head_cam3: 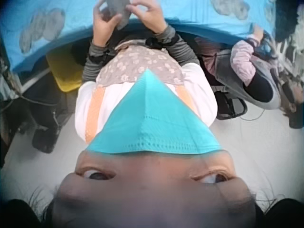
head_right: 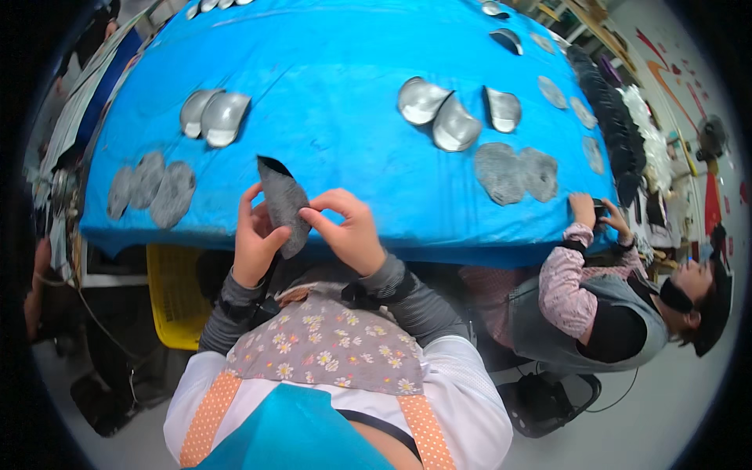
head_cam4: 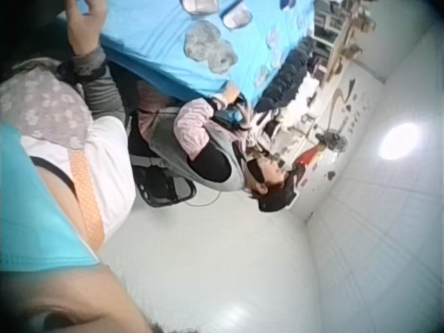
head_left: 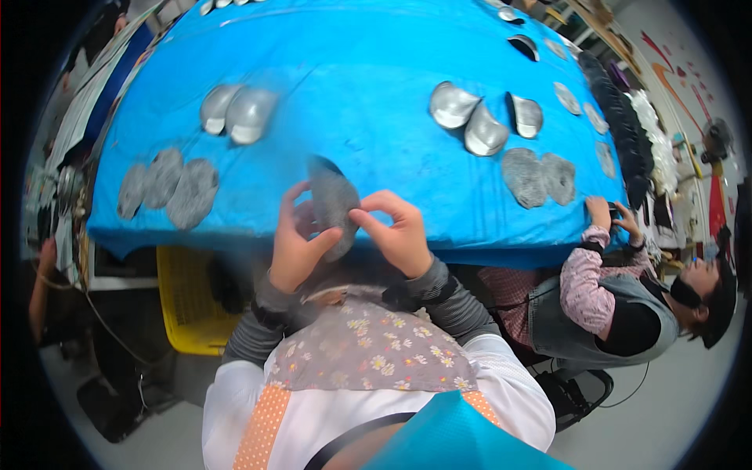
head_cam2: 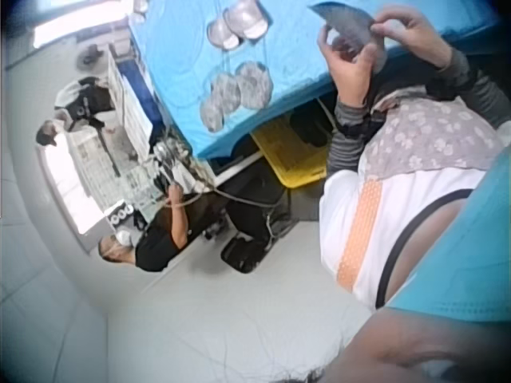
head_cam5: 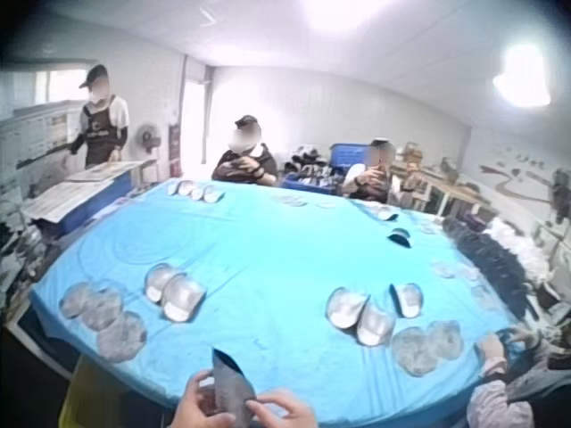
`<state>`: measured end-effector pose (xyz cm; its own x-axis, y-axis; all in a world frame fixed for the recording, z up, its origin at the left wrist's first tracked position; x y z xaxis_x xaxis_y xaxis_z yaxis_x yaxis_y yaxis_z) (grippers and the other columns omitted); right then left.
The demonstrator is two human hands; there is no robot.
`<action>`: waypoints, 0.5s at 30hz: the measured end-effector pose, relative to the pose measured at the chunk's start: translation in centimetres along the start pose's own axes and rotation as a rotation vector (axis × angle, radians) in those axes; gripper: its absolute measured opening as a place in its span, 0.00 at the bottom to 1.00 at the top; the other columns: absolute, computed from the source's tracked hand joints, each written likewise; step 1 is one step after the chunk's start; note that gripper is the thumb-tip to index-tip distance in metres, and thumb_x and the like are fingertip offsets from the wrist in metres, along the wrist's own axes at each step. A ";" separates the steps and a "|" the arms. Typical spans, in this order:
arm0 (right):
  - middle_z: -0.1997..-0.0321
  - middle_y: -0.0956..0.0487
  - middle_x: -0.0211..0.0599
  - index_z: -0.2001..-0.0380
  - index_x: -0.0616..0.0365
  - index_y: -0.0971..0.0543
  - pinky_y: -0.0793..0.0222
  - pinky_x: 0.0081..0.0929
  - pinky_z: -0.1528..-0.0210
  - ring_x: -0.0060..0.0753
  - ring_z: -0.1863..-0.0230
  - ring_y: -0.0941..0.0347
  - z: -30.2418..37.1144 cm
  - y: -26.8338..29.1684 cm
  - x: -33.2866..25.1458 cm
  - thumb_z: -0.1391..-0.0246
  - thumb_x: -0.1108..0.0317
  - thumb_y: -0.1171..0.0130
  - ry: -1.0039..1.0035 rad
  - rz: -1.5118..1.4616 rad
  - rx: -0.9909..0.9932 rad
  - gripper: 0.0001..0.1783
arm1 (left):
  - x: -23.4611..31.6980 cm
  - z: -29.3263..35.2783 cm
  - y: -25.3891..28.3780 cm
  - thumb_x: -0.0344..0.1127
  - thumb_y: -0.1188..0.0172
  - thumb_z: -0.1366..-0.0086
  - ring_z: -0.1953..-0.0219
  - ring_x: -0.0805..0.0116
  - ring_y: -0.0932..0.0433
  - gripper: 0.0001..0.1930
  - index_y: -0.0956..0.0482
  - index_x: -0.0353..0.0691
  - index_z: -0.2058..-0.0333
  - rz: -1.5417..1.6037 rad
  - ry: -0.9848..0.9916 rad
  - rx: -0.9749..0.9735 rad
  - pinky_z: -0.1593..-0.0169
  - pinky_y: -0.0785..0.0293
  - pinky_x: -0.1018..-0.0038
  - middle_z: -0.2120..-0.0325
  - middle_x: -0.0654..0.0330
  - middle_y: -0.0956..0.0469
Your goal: The worker is inspecting and organizing grey and black fabric shoe components at a large circular table with other workers.
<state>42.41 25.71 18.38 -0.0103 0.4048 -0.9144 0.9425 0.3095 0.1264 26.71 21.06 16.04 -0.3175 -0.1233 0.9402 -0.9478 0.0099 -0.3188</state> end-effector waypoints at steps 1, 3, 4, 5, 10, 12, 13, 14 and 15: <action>0.72 0.24 0.36 0.73 0.64 0.23 0.34 0.23 0.65 0.27 0.69 0.29 0.0 0.2 -0.1 0.55 0.74 0.37 0.014 -0.020 0.025 0.06 | 0.1 -0.3 -0.1 0.29 0.35 0.47 0.51 0.64 0.30 0.40 0.51 0.40 0.41 0.005 -0.018 -0.026 0.51 0.31 0.70 0.53 0.51 0.31; 0.72 0.23 0.35 0.73 0.64 0.23 0.35 0.23 0.65 0.27 0.69 0.28 -0.1 0.8 -0.1 0.54 0.73 0.38 0.006 -0.036 0.071 0.06 | 0.7 -0.9 0.3 0.34 0.35 0.46 0.49 0.64 0.33 0.39 0.51 0.40 0.41 -0.094 -0.078 0.056 0.49 0.33 0.69 0.52 0.51 0.33; 0.72 0.23 0.35 0.73 0.64 0.23 0.35 0.22 0.65 0.27 0.68 0.28 -0.1 1.1 0.0 0.54 0.73 0.38 -0.017 -0.058 0.109 0.06 | 1.1 -1.3 0.1 0.34 0.35 0.46 0.49 0.64 0.33 0.39 0.51 0.40 0.41 -0.089 -0.113 0.026 0.49 0.33 0.69 0.52 0.51 0.33; 0.72 0.23 0.33 0.73 0.64 0.23 0.35 0.20 0.66 0.23 0.69 0.29 -0.1 1.4 0.2 0.53 0.73 0.38 -0.049 -0.104 0.111 0.05 | 1.1 -1.7 -0.2 0.36 0.36 0.45 0.48 0.64 0.34 0.38 0.50 0.39 0.41 -0.063 -0.071 0.006 0.49 0.33 0.69 0.51 0.51 0.33; 0.72 0.23 0.29 0.72 0.64 0.23 0.36 0.18 0.65 0.18 0.68 0.31 0.0 2.4 0.8 0.51 0.73 0.39 -0.061 -0.179 0.104 0.05 | 2.2 -3.5 -3.0 0.33 0.39 0.43 0.49 0.67 0.33 0.33 0.44 0.33 0.42 0.028 0.052 -0.184 0.48 0.34 0.70 0.50 0.53 0.33; 0.69 0.23 0.30 0.68 0.64 0.23 0.35 0.19 0.62 0.20 0.66 0.30 0.2 2.9 1.0 0.51 0.71 0.39 -0.082 -0.170 0.084 0.08 | 2.5 -3.8 -3.6 0.29 0.40 0.43 0.51 0.69 0.30 0.28 0.40 0.32 0.45 0.013 0.078 -0.123 0.50 0.32 0.73 0.53 0.55 0.30; 0.68 0.23 0.31 0.66 0.64 0.23 0.35 0.20 0.60 0.21 0.64 0.30 0.2 3.1 1.2 0.51 0.70 0.38 -0.093 -0.162 0.081 0.10 | 2.8 -3.9 -3.8 0.27 0.40 0.43 0.53 0.70 0.29 0.26 0.38 0.32 0.47 0.021 0.034 -0.084 0.50 0.32 0.74 0.54 0.57 0.28; 0.68 0.23 0.31 0.66 0.64 0.23 0.35 0.20 0.60 0.21 0.64 0.30 0.2 3.2 1.3 0.51 0.70 0.38 -0.095 -0.182 0.065 0.10 | 3.1 -3.9 -4.0 0.24 0.40 0.44 0.54 0.71 0.28 0.25 0.36 0.33 0.48 0.044 -0.022 -0.067 0.51 0.32 0.75 0.56 0.59 0.27; 0.63 0.24 0.32 0.59 0.63 0.26 0.36 0.23 0.56 0.24 0.60 0.31 0.3 3.3 1.5 0.51 0.66 0.39 -0.113 -0.196 0.037 0.17 | 3.2 -3.9 -4.1 0.24 0.40 0.44 0.55 0.72 0.28 0.23 0.35 0.34 0.50 0.041 -0.054 -0.046 0.51 0.32 0.75 0.57 0.59 0.26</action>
<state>45.60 27.11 17.36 -0.1589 0.2406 -0.9575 0.9377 0.3402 -0.0701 29.46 24.48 20.83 -0.3550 -0.1755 0.9183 -0.9349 0.0614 -0.3497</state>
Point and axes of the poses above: each hand's wrist, its own z-axis away from the middle knuckle, its own y-axis out of the back of the hand, x = y × z, the point moved 4 cm from there along -z, towards the middle knuckle
